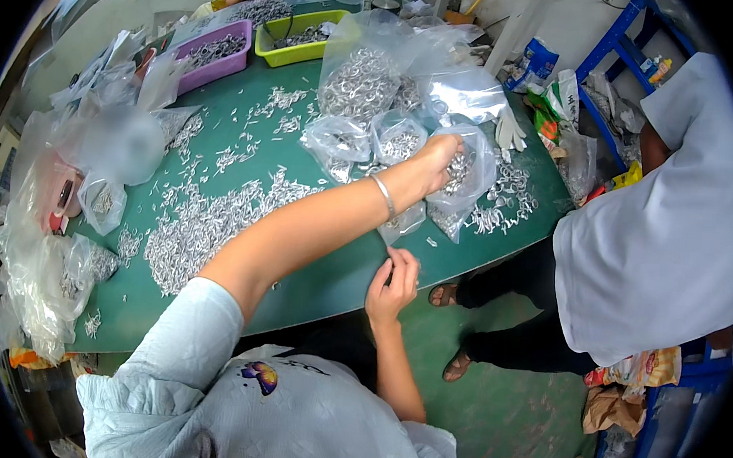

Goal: The person sorts through a large pile of small, hook-shaped silver metal components on a green table by hand, picking them up individually and moving them into smaller groups or containers.

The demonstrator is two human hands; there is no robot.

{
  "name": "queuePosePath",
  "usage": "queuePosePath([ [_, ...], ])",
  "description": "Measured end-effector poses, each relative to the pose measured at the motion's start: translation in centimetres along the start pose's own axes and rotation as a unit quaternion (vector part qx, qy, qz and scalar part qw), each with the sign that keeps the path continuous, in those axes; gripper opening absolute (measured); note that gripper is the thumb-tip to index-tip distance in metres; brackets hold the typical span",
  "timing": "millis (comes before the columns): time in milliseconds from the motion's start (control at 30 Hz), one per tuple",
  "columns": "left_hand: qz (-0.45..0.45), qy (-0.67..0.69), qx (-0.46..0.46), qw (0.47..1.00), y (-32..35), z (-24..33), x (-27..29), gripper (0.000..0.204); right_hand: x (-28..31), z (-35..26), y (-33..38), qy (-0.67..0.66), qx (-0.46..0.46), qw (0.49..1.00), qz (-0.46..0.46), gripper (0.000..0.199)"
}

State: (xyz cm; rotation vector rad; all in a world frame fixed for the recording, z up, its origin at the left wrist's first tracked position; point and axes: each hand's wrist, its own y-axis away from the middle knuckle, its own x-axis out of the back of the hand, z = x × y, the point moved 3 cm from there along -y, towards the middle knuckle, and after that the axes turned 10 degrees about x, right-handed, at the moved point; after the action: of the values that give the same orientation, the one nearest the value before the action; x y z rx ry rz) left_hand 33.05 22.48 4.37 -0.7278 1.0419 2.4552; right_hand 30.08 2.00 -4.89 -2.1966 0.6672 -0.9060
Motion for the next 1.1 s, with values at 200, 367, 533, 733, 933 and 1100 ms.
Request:
queuePosePath([
  [200,-0.070,-0.171,-0.062,0.981,7.3,0.2,-0.3,0.047,0.1,0.2,-0.4,0.019,-0.005,1.000,0.001,0.015],
  [367,-0.149,-0.351,-0.272,0.883,24.0,-2.5,10.4,0.016,-0.1,-0.7,-0.1,-0.034,-0.014,0.998,-0.059,0.016],
  [533,0.288,-0.596,-0.350,0.663,31.3,-10.9,23.9,0.022,-3.2,-7.5,-0.8,-0.195,0.072,0.922,-0.327,0.020],
  [733,0.385,-0.559,-0.326,0.658,32.8,-15.3,27.3,0.029,-6.4,-10.9,0.7,-0.154,0.147,0.901,-0.379,0.021],
  [933,0.320,-0.542,-0.372,0.682,29.7,-14.8,24.5,0.035,-4.3,-8.9,1.1,-0.115,0.143,0.916,-0.356,0.016],
  [1100,0.313,-0.587,-0.353,0.658,27.6,-15.3,24.7,0.040,-3.9,-9.1,0.9,-0.102,0.147,0.910,-0.374,0.018],
])
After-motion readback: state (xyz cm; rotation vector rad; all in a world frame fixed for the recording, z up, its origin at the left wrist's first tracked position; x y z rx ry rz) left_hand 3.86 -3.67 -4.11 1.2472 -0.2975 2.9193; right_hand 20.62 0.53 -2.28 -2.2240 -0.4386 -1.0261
